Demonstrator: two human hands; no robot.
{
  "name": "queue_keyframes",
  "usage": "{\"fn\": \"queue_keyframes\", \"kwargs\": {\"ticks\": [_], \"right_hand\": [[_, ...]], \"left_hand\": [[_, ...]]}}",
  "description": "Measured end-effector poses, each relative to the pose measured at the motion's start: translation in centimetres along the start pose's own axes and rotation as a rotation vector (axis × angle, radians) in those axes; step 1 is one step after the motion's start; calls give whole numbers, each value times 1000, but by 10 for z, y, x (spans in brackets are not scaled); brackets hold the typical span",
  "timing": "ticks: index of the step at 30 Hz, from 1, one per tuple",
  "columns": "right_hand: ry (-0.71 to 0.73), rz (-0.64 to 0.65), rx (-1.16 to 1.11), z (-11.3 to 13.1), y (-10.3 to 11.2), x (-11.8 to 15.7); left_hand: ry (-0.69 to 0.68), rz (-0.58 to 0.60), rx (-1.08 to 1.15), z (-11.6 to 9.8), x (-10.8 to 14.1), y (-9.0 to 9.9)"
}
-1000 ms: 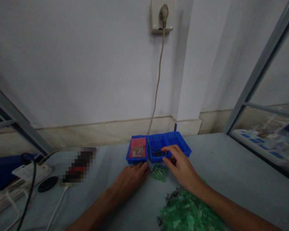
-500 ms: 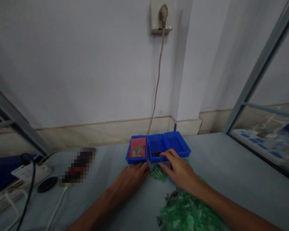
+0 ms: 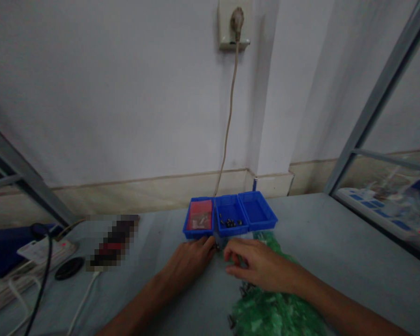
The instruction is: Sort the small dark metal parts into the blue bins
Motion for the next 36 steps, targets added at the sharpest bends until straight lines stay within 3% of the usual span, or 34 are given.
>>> {"fn": "queue_keyframes", "kwargs": {"ticks": [2, 5, 22, 36], "right_hand": [[62, 132, 4, 2, -6, 3], [96, 193, 50, 2, -12, 6], [15, 293, 100, -7, -12, 5], [53, 230, 55, -10, -12, 3]], "left_hand": [[4, 5, 2, 0, 0, 1], [8, 13, 3, 0, 1, 2], [12, 21, -22, 0, -1, -1], [1, 1, -15, 0, 0, 0]]}}
Point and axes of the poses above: each hand's wrist, its own x-axis away from the middle knuckle, its own y-axis out of the back of the hand, z = x × y, the point moved 2 cm from there along -x, towards the middle knuckle, and after that the axes turned 2 degrees about -y, right-handed, at the moved point
